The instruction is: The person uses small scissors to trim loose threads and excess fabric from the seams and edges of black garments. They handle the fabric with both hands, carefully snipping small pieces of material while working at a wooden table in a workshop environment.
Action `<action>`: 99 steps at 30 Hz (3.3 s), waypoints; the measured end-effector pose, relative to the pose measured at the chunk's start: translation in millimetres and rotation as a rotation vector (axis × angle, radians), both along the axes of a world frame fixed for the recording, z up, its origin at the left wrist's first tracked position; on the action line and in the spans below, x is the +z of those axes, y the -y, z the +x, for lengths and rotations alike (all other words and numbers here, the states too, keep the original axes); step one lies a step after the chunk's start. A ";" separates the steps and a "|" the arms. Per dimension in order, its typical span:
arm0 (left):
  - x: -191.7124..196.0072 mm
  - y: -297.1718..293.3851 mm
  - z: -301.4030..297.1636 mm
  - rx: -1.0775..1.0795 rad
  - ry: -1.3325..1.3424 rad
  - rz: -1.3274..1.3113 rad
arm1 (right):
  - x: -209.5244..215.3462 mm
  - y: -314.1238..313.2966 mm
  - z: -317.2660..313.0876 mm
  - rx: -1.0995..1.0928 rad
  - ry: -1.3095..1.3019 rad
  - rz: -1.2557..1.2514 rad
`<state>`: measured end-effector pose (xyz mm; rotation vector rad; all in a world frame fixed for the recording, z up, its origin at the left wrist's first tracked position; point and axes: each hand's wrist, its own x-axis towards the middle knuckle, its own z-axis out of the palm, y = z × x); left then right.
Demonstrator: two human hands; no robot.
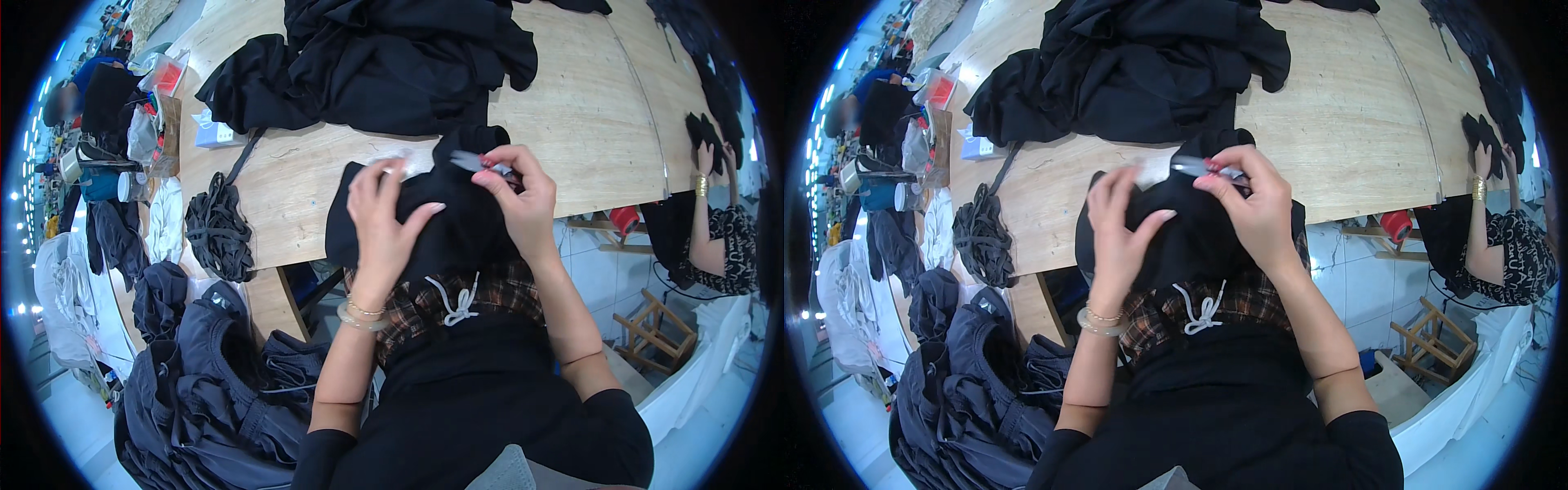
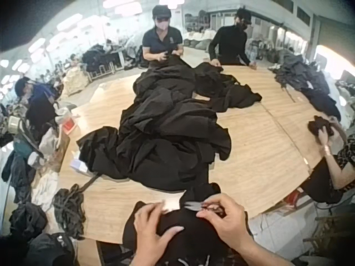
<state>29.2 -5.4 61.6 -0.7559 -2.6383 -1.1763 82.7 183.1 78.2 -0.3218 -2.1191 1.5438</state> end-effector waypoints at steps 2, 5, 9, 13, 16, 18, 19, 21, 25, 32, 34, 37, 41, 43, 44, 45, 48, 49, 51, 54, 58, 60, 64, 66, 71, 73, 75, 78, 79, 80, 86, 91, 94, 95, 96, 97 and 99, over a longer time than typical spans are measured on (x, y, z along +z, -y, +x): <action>-19.0 28.6 -16.9 0.115 0.043 -0.004 | 0.6 -7.0 1.0 0.002 0.084 -0.152; -61.1 81.2 -45.6 0.386 0.232 0.098 | -9.7 -10.8 0.1 0.027 0.147 -0.239; -66.6 93.2 -56.5 0.450 0.437 -0.116 | -16.9 -1.5 -6.0 0.126 0.187 -0.176; -69.3 98.0 -55.6 0.453 0.647 0.170 | -17.3 -0.3 -8.8 0.185 0.327 -0.174; -20.5 80.0 -46.6 0.292 0.812 0.624 | -17.0 7.2 -20.5 0.323 0.231 -0.488; -4.4 77.7 -44.4 0.212 0.792 0.697 | 2.0 21.6 -34.2 0.397 0.141 -0.326; 0.2 78.3 -44.0 0.181 0.745 0.700 | 10.8 30.0 -41.3 0.435 0.093 -0.244; 14.3 74.1 -44.6 0.116 0.722 0.755 | 20.7 40.5 -51.0 0.475 0.074 -0.144; 51.6 52.4 -43.4 -0.017 0.819 0.885 | 51.2 58.8 -62.5 0.553 0.003 -0.139; 88.1 37.1 -44.3 -0.266 0.893 0.457 | 94.2 -2.1 -99.9 0.148 -0.097 -0.188; 92.2 40.2 -46.6 -0.302 0.834 0.253 | 112.0 -33.2 -104.5 0.075 -0.110 -0.256; 110.3 43.7 -55.3 -0.292 0.695 0.133 | 119.1 -65.2 -105.4 0.110 -0.144 -0.235; 113.0 38.8 -60.9 -0.299 0.413 -0.059 | 124.6 -72.0 -96.6 0.163 -0.158 -0.315; 103.5 31.0 -59.9 -0.146 0.510 -0.162 | 122.1 -60.3 -77.0 0.260 -0.143 -0.360; 94.7 25.9 -58.2 -0.065 0.560 -0.217 | 117.0 -50.0 -61.5 0.334 -0.122 -0.368; 83.5 23.0 -54.8 0.017 0.662 0.040 | 108.4 -42.1 -45.9 0.471 -0.067 -0.349; 17.0 18.9 -48.2 0.212 0.914 0.759 | 67.8 -26.4 -9.5 0.899 0.003 -0.279; 11.1 12.7 -43.1 0.195 0.933 0.871 | 51.9 -24.2 2.3 0.929 0.137 -0.309; 1.7 1.9 -25.5 0.159 0.963 1.017 | 28.9 -19.1 14.1 0.881 0.272 -0.277; -1.7 -10.4 1.3 0.038 0.980 0.962 | 11.6 -10.8 18.4 0.463 0.382 -0.206; -0.7 -20.1 24.1 -0.169 0.947 0.745 | 7.8 10.9 5.5 0.214 0.309 -0.313; -5.8 -16.4 30.3 -0.228 0.899 0.595 | 3.8 9.7 2.0 0.245 0.330 -0.248; 15.3 -18.0 31.2 -0.090 1.057 0.950 | 2.3 9.4 2.5 0.303 0.221 -0.312; 10.9 -8.0 28.4 0.028 1.260 1.279 | 2.4 6.8 6.5 0.380 0.229 -0.315; 10.2 0.6 27.0 0.051 1.112 1.318 | 4.9 2.4 16.7 0.423 0.264 -0.305; 18.1 -1.0 28.8 0.072 1.034 1.272 | 3.8 0.1 18.6 0.367 0.303 -0.375; 26.2 -4.3 30.1 0.087 0.953 1.203 | 1.9 -2.9 17.9 0.353 0.263 -0.254; 32.9 -7.0 28.0 0.041 0.884 1.126 | 13.8 -2.2 14.8 0.298 0.137 -0.116; 35.2 -8.0 28.5 0.043 0.906 1.116 | 22.6 1.4 12.6 0.270 0.096 -0.125; 37.4 -8.7 29.7 0.046 0.928 1.106 | 29.7 4.9 10.5 0.241 0.055 -0.134; 40.6 -11.0 34.6 -0.034 0.970 1.078 | 35.9 14.3 -6.2 0.373 -0.107 -0.045; 42.2 -4.6 31.8 -0.050 0.972 1.013 | 46.7 5.2 -9.9 0.344 -0.068 -0.156; 45.0 -2.0 29.2 -0.012 1.021 1.033 | 51.0 -6.8 -15.8 0.098 -0.050 -0.218; 48.6 -1.0 28.0 0.001 1.048 1.050 | 52.6 -12.9 -18.0 0.032 -0.033 -0.194; 51.6 -0.7 27.2 0.015 1.076 1.067 | 54.4 -19.1 -19.8 -0.036 -0.014 -0.171; 53.8 -1.7 27.1 0.013 1.083 1.080 | 56.3 -26.3 -22.2 -0.049 -0.021 -0.063; 56.7 -3.8 27.5 0.009 1.096 1.105 | 57.1 -26.6 -22.7 0.052 -0.031 0.049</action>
